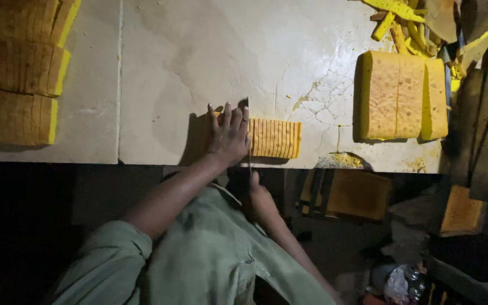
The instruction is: The person cuts rectangular yellow sponge blocks into thin strips using a long knife on a worktable. They repeatedly slice the blocks, stack the cut strips, and handle a metal tray and cardboard sheet during the process.
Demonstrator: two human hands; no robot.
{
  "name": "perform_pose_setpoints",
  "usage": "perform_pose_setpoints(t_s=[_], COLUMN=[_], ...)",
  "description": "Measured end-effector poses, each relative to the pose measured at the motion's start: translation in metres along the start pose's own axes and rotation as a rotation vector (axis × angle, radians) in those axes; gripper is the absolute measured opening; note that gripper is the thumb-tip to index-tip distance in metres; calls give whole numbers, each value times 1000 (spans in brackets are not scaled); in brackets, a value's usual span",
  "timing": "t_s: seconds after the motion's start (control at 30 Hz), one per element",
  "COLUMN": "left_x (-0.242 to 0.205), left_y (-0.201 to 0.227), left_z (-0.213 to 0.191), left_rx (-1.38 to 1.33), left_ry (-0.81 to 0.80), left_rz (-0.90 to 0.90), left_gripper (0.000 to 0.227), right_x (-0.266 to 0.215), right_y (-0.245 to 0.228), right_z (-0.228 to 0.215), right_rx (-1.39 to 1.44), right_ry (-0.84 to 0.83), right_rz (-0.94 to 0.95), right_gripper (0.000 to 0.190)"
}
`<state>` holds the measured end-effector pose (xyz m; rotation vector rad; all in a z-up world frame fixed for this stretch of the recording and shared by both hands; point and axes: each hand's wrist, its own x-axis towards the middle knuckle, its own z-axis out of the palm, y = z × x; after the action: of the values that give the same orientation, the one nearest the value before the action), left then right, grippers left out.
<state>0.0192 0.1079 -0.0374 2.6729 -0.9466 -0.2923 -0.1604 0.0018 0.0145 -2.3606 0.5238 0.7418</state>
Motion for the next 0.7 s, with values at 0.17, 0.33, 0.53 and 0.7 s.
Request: perform_pose_setpoints(t_s=[0.17,0.33,0.53,0.7], left_x=[3,6,-4,-2], left_y=[-10,-11,-9,-15], left_z=[21,22,-9,10], left_rx=[172,131,48,115], left_ry=[121,58,7,120], left_rz=[25,-4,7,22], left_gripper=[73,65,68,71], right_x=[60,29,-37,37], right_y=[-45,-76,-17,15], right_z=[-39,-62,-24,23], right_rx=[208,-40,-34,70], right_ry=[-33,14,-234,-1], right_rz=[-11,-353,-22,-206], right_gripper=[42,36,76,59])
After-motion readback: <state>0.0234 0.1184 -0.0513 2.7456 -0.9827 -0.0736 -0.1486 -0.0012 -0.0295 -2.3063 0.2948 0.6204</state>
